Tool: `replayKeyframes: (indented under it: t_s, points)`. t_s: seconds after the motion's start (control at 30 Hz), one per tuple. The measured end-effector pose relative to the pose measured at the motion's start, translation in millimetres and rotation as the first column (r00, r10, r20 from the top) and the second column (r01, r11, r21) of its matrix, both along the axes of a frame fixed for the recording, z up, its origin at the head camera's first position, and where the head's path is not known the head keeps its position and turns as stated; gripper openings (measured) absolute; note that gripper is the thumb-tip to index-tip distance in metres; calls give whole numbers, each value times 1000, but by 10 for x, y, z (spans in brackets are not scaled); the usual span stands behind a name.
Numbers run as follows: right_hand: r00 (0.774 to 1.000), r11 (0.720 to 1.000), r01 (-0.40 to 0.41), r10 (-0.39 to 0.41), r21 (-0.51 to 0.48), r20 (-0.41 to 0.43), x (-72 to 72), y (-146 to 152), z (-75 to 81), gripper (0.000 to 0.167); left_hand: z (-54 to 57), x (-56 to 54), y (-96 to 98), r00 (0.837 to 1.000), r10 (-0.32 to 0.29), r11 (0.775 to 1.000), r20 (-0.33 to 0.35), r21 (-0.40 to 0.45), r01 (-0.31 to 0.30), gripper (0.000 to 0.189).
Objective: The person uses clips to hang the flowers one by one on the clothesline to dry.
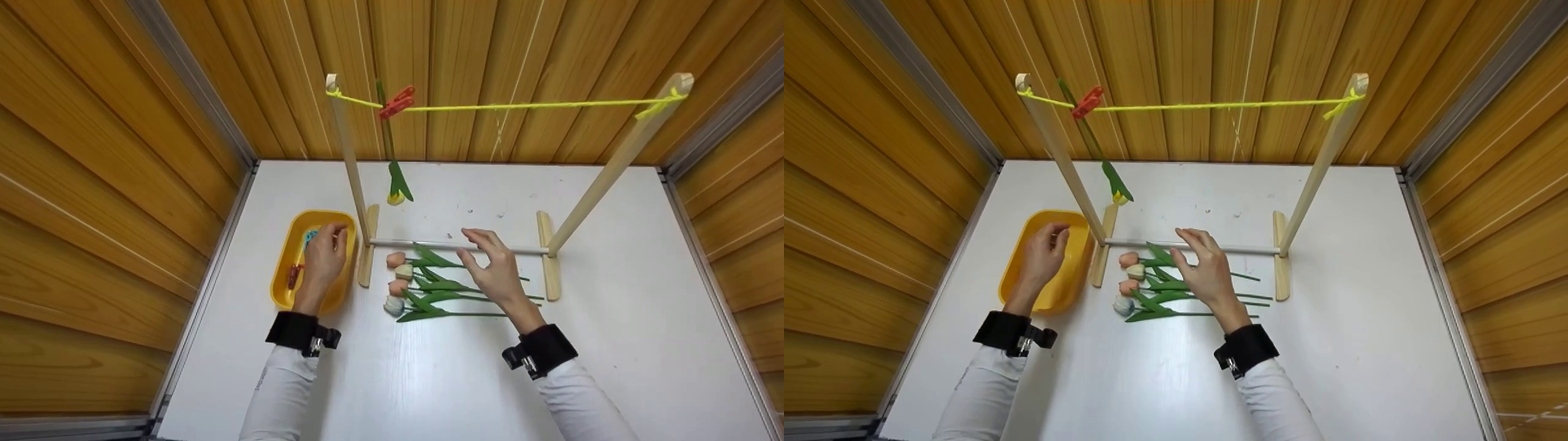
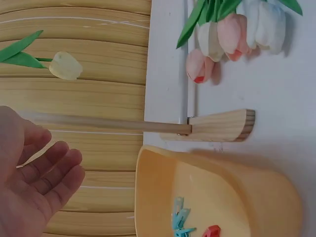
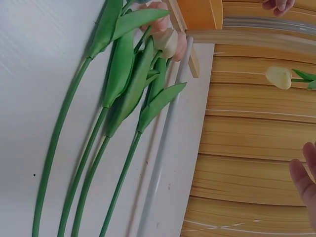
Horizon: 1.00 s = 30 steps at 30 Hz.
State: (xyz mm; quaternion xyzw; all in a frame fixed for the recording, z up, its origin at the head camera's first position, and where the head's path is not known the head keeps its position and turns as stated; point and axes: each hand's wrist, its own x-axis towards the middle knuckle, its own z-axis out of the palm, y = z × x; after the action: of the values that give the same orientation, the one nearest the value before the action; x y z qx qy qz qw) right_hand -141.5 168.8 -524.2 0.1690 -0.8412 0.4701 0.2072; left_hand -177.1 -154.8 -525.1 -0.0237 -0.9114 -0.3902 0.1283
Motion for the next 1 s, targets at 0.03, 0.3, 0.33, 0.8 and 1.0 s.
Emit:
replayKeyframes:
  t_s: [0.03,0.3,0.33,0.8,1.0]
  points:
    - [1000,1000,5,-5,0,11,10,3,-21,38,-22,6,-34,1000,1,1000,13,-7,-1,23]
    - [993,999,42,-42,4,109,84,61,-171,38,-174,75,-280,990,20,998,142,-68,-10,28]
    - [992,999,45,-44,1,120,90,71,-189,38,-200,83,-311,987,25,997,157,-81,-13,28]
    - [968,996,94,-91,-4,234,153,232,-431,37,-526,104,-679,939,143,965,313,-254,-63,36]
    - [961,993,114,-104,-23,255,192,274,-522,38,-586,126,-712,911,214,927,353,-369,-75,39]
